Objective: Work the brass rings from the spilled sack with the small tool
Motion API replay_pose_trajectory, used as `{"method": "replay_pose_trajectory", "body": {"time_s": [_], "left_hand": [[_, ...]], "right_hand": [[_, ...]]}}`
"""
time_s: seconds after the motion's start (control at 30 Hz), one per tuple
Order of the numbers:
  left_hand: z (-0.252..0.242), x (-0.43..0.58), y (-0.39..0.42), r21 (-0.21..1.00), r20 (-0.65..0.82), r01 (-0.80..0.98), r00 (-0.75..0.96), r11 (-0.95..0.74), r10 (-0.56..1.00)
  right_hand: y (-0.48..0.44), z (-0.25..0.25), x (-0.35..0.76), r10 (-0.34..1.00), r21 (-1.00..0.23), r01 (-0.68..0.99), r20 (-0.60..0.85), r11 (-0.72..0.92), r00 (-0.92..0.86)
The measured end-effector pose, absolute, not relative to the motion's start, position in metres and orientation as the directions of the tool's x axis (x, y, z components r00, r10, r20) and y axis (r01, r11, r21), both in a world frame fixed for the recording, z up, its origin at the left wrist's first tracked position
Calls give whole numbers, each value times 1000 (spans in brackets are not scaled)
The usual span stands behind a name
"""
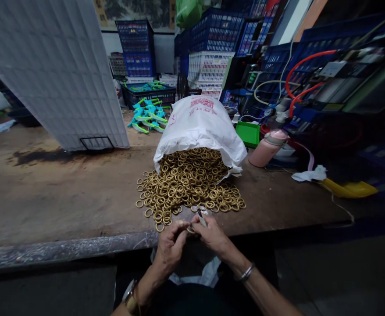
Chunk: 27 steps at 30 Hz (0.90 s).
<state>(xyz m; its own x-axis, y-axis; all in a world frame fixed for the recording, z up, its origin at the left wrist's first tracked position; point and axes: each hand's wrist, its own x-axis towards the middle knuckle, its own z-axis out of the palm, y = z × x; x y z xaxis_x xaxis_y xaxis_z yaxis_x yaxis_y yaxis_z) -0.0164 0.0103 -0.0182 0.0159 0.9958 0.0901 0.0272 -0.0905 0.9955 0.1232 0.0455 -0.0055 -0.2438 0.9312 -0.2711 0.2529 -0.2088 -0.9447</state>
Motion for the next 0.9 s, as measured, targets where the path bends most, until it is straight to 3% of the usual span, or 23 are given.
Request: {"method": "replay_pose_trajectory", "body": {"time_s": [0.17, 0.3, 0.4, 0.53, 0.7, 0.8, 0.9], "left_hand": [[-17, -22, 10, 968, 183, 158, 76, -193, 980], [-12, -21, 10, 969, 156, 183, 53, -164, 986], [-7, -19, 9, 987, 107, 113, 55, -112, 993], [-5, -19, 9, 996, -84, -31, 105, 87, 991], [-6, -22, 8, 900, -281, -259, 269, 351, 921], [-6, -22, 7, 859, -305, -337, 267, 385, 914], [-6, -21, 6, 856, -309, -361, 217, 370, 926]], "right_hand": [[40, -1, 120, 861, -910, 191, -410, -367, -301], [41, -4, 121, 932, -945, 294, -230, -144, -281], [42, -8, 119, 955, -931, 365, -94, 16, -282], [42, -9, 116, 962, -913, 408, -95, 18, -256], [42, -9, 115, 953, -930, 368, -106, 6, -282], [43, -10, 118, 965, -917, 399, -127, -25, -231], [40, -11, 120, 978, -834, 545, -39, 82, -206]]}}
